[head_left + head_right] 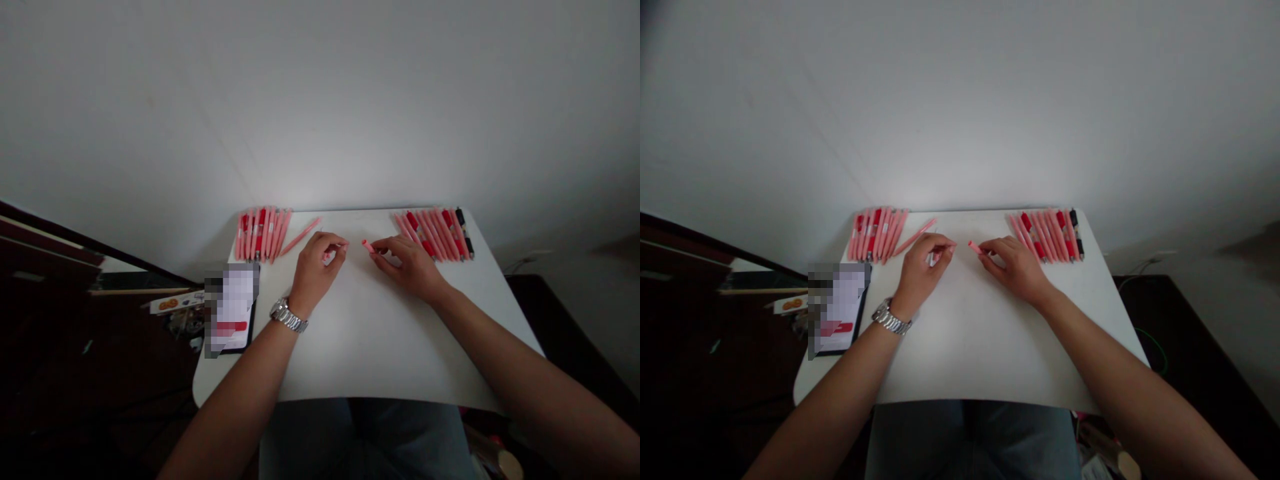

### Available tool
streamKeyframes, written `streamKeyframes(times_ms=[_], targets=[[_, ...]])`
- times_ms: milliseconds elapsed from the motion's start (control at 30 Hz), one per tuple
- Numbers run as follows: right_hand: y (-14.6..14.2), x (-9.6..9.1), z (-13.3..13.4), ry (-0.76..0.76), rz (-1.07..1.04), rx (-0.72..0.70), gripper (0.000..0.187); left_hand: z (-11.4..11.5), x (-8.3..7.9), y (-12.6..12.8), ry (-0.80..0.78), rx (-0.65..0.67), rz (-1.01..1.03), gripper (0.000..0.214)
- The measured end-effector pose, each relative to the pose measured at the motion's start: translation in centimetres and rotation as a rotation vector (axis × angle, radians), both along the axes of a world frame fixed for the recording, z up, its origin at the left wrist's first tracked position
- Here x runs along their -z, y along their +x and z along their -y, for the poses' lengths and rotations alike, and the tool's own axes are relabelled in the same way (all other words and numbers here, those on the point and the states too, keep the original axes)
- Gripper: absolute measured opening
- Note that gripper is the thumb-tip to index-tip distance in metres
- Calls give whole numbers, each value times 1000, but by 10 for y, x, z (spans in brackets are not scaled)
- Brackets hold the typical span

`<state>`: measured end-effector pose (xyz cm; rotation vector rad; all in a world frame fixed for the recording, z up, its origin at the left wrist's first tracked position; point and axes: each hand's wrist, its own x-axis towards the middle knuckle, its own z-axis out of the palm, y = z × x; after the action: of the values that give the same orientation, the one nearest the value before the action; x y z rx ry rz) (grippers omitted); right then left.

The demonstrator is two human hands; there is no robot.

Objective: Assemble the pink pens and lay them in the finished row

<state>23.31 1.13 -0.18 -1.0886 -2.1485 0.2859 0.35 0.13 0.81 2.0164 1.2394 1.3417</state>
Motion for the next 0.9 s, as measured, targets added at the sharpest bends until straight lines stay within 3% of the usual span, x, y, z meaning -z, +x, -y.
streamKeyframes(times_ms=[433,900], targets=[[0,-1,2,-104,-115,83,17,-3,1,-5,5,-124,-34,6],[1,-2,2,-212,-289,68,21,-6,6,-8,-60,-225,-34,6]])
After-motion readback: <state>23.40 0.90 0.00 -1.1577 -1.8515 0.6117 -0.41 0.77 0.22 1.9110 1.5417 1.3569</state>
